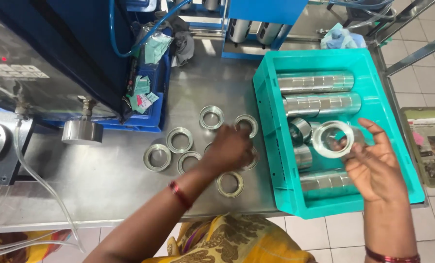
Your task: Marking and inspecting metal rings using a measuring gauge and a permanent marker at an industrial workstation.
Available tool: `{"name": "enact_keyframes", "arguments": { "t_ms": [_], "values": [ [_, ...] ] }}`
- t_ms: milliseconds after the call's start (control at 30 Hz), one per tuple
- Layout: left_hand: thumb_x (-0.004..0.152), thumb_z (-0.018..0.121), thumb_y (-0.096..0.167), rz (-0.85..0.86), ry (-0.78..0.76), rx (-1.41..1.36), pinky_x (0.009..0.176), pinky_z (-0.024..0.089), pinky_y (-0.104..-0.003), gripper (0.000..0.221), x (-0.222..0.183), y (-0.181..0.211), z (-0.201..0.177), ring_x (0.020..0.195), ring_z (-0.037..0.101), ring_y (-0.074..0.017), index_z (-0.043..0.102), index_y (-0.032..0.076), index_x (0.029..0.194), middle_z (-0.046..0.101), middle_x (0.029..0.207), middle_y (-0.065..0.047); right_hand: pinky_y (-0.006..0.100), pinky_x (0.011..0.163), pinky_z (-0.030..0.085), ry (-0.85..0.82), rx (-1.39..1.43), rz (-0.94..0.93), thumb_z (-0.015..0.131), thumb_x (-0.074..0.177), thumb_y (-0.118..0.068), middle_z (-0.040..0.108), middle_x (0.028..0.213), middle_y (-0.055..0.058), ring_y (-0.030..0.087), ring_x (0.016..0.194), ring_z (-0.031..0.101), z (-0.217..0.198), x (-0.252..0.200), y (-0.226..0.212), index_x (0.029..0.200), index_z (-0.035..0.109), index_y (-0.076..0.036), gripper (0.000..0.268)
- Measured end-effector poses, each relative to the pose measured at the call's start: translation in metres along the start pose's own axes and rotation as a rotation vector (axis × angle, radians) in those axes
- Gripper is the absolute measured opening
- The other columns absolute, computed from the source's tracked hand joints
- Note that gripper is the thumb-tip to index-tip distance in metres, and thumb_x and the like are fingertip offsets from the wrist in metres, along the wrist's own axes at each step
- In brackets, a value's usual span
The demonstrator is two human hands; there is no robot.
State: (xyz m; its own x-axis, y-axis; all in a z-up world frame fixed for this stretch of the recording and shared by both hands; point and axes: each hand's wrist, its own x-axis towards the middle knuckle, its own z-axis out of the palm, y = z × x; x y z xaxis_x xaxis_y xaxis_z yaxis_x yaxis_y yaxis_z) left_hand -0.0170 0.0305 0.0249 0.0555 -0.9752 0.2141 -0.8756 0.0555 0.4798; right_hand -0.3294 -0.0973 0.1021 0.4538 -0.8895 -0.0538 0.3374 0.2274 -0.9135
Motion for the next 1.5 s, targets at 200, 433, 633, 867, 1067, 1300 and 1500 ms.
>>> {"name": "enact_keyframes", "arguments": {
  "t_ms": [200,433,633,867,1067,1300,1500],
  "values": [
    [0.070,0.080,0.036,-0.010,-0.121,0.134,0.096,0.037,-0.052,0.032,-0.027,0.014,0.034,0.121,0.054,-0.0341,0.078,0.010,0.089,0.067,0.114,-0.010,0.040,0.102,0.056,-0.227,0.041,0.070,0.070,0.090,0.006,0.066,0.125,0.017,0.025,0.116,0.067,0.048,0.000,0.004,0.149,0.045,-0.005,0.064],
    [0.096,0.064,0.040,-0.577,-0.105,-0.981,0.085,0.052,-0.033,0.041,-0.096,-0.029,-0.026,0.103,0.065,-0.0179,0.065,0.008,0.121,0.069,0.112,-0.007,0.040,0.083,0.063,-0.457,-0.412,0.051,0.082,0.075,0.002,0.072,0.108,0.015,0.024,0.095,0.074,0.096,-0.038,0.036,0.133,0.055,-0.010,0.065],
    [0.086,0.074,0.027,-0.928,-0.078,-0.872,0.078,0.054,-0.037,0.046,-0.195,-0.051,-0.045,0.087,0.070,-0.0226,0.067,-0.005,0.119,0.076,0.099,-0.016,0.052,0.111,0.041,-0.903,-0.951,-0.359,0.088,0.072,-0.010,0.075,0.111,0.009,0.023,0.096,0.074,0.160,-0.084,0.100,0.120,0.062,-0.010,0.055],
    [0.081,0.071,0.012,-0.824,0.076,-0.392,0.087,0.057,-0.040,0.048,-0.230,-0.089,-0.035,0.098,0.071,-0.0301,0.064,-0.002,0.127,0.068,0.117,-0.020,0.055,0.125,0.028,-1.077,-1.279,-0.575,0.075,0.078,-0.002,0.074,0.093,0.008,0.024,0.094,0.072,0.184,-0.092,0.184,0.123,0.066,-0.011,0.047],
    [0.079,0.081,0.014,-0.625,0.164,-0.361,0.083,0.059,-0.038,0.049,-0.233,-0.096,-0.074,0.097,0.070,-0.0341,0.066,-0.002,0.123,0.058,0.126,-0.020,0.057,0.119,0.025,-0.742,-1.267,-0.461,0.085,0.073,-0.015,0.077,0.090,0.011,0.025,0.088,0.073,0.202,-0.089,0.207,0.113,0.069,-0.008,0.044],
    [0.080,0.074,0.001,-0.397,0.099,-0.507,0.078,0.060,-0.035,0.045,-0.256,-0.129,-0.124,0.100,0.069,-0.0342,0.065,-0.002,0.124,0.056,0.126,-0.018,0.039,0.091,0.056,-0.240,-0.890,-0.016,0.074,0.086,-0.015,0.075,0.103,0.005,0.020,0.098,0.075,0.238,-0.109,0.202,0.132,0.053,-0.011,0.051],
    [0.085,0.067,0.000,-0.351,-0.055,-0.543,0.083,0.063,-0.035,0.036,-0.268,-0.133,-0.137,0.098,0.072,-0.0325,0.068,0.003,0.121,0.059,0.127,-0.016,0.044,0.093,0.053,-0.208,-1.448,-0.540,0.083,0.079,-0.015,0.071,0.100,0.013,0.030,0.096,0.068,0.266,-0.092,0.227,0.113,0.067,-0.006,0.039]
  ]
}}
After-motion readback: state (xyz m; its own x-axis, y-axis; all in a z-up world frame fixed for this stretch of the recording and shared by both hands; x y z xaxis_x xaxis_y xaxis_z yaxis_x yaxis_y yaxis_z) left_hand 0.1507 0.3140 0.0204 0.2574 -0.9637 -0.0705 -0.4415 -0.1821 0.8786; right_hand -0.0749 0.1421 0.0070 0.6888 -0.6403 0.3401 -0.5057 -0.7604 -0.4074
